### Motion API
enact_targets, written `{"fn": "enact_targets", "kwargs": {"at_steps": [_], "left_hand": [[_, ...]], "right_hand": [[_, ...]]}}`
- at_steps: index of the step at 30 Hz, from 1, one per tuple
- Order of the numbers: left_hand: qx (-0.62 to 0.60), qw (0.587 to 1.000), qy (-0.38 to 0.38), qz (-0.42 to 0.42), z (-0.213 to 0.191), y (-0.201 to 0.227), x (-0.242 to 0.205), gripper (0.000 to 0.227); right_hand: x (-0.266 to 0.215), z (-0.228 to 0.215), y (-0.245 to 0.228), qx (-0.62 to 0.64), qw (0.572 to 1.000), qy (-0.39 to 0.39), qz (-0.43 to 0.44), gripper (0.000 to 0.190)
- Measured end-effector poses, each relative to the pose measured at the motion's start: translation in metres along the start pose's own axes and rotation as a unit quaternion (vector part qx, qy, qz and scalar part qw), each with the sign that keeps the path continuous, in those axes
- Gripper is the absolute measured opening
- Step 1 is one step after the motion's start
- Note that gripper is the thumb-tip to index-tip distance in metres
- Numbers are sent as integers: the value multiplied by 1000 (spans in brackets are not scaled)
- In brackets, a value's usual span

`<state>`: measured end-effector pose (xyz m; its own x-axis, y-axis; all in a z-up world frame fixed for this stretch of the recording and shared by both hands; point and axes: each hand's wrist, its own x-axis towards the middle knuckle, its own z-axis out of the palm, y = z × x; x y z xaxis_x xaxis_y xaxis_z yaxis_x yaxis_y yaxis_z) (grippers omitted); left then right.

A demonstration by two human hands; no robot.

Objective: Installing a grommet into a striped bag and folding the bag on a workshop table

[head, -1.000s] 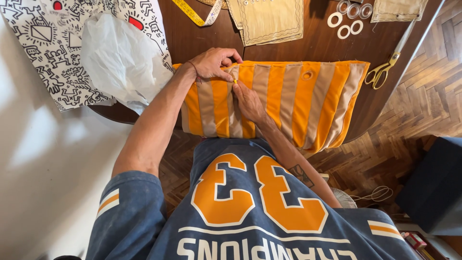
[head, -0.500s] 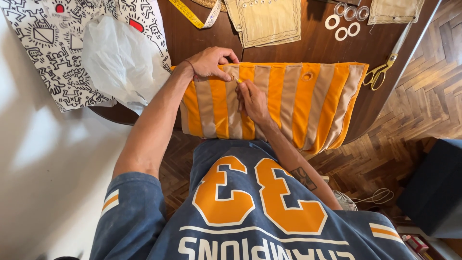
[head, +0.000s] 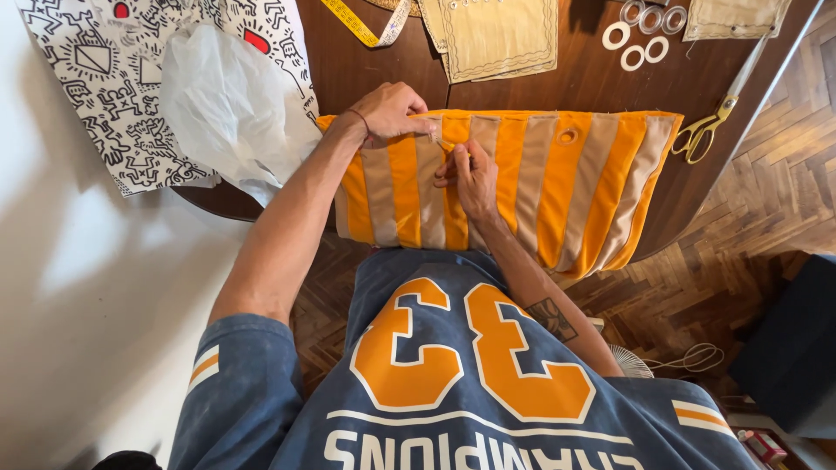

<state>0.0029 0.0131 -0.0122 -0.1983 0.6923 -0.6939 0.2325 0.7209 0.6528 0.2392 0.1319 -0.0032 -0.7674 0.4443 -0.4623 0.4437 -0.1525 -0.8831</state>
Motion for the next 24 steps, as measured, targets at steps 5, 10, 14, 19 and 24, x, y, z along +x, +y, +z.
{"fn": "enact_targets", "kwargs": {"at_steps": [5, 10, 14, 19, 24], "left_hand": [[-6, 1000, 6, -14, 2, -1, 3, 29], [4, 1000, 18, -12, 5, -5, 5, 27], [-11, 999, 27, -27, 7, 4, 0, 25], [-17, 999, 42, -27, 12, 1, 2, 25], [18, 996, 85, 17, 20, -9, 6, 29]], "right_hand": [[-1, -1, -4, -35, 999, -16, -27, 38], [2, 2, -3, -40, 999, 1, -21, 39], [1, 2, -4, -28, 1000, -4, -7, 35], [6, 3, 1, -32, 999, -11, 31, 35], [8, -2, 3, -45, 997, -63, -6, 33]]}}
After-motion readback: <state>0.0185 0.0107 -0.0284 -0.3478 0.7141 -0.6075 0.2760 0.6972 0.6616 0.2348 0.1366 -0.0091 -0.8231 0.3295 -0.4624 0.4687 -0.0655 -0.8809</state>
